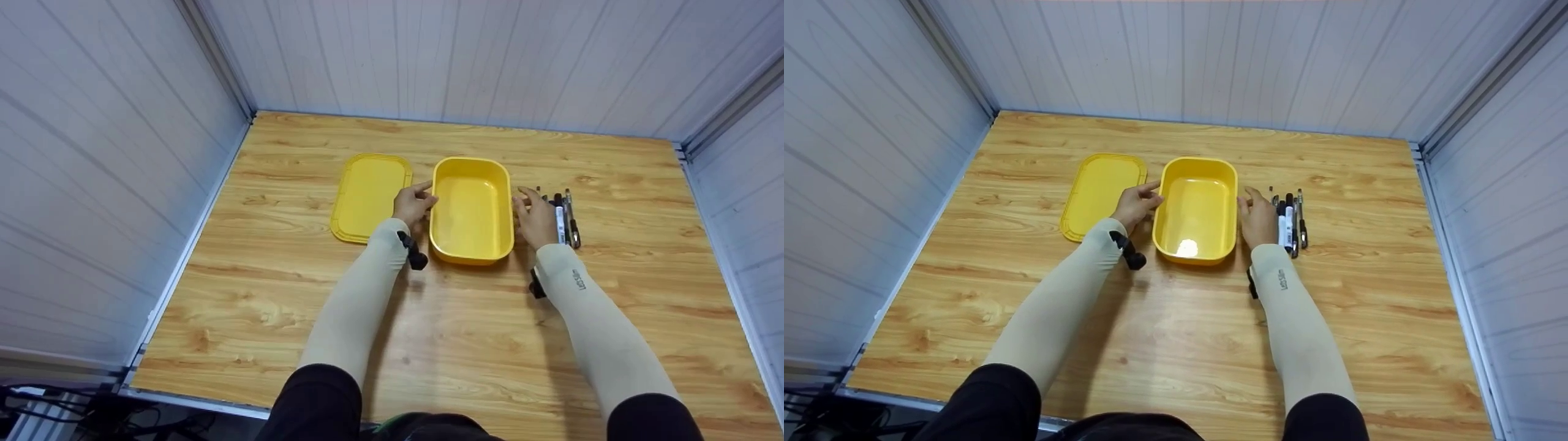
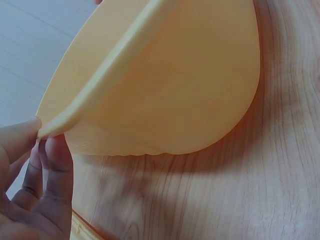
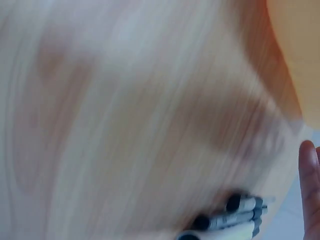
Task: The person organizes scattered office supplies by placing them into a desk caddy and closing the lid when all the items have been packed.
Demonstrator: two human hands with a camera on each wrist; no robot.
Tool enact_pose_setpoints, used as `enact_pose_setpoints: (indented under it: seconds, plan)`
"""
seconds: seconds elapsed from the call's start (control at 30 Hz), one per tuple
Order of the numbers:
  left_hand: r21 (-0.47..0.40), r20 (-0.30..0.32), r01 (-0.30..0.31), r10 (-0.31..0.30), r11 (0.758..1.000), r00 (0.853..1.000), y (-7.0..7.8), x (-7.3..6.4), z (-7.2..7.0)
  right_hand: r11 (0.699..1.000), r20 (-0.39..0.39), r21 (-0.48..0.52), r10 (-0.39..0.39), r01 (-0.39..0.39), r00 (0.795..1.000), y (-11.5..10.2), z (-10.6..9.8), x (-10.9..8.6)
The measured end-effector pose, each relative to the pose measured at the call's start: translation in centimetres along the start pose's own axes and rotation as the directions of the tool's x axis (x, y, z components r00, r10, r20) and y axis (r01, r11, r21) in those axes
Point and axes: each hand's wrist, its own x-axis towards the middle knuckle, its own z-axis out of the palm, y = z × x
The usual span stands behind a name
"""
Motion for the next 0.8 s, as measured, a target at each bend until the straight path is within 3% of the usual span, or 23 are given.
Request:
enact_pose_setpoints:
  seconds: [0.13,0.27,0.6,0.8]
  plan:
    - [-0.044,-0.001,0.010,-0.010,0.999,1.000,-0.2,0.0,0.1,0.995,-0.054,-0.095,-0.007,0.002,0.999,0.5,-0.9,0.2]
    - [-0.013,0.002,-0.013,0.013,1.000,1.000,-0.2,0.0,0.0,0.985,-0.084,-0.171,0.005,-0.020,0.996,1.2,-1.5,0.3]
    - [0.013,-0.006,-0.021,0.021,1.000,1.000,-0.3,0.2,0.0,0.948,-0.056,-0.294,0.109,-0.121,0.992,2.6,-1.4,-0.1]
    - [0.025,0.003,-0.042,0.042,0.999,0.999,-0.3,-0.1,0.0,0.950,-0.063,-0.300,0.065,-0.081,0.996,3.1,-1.2,-0.2]
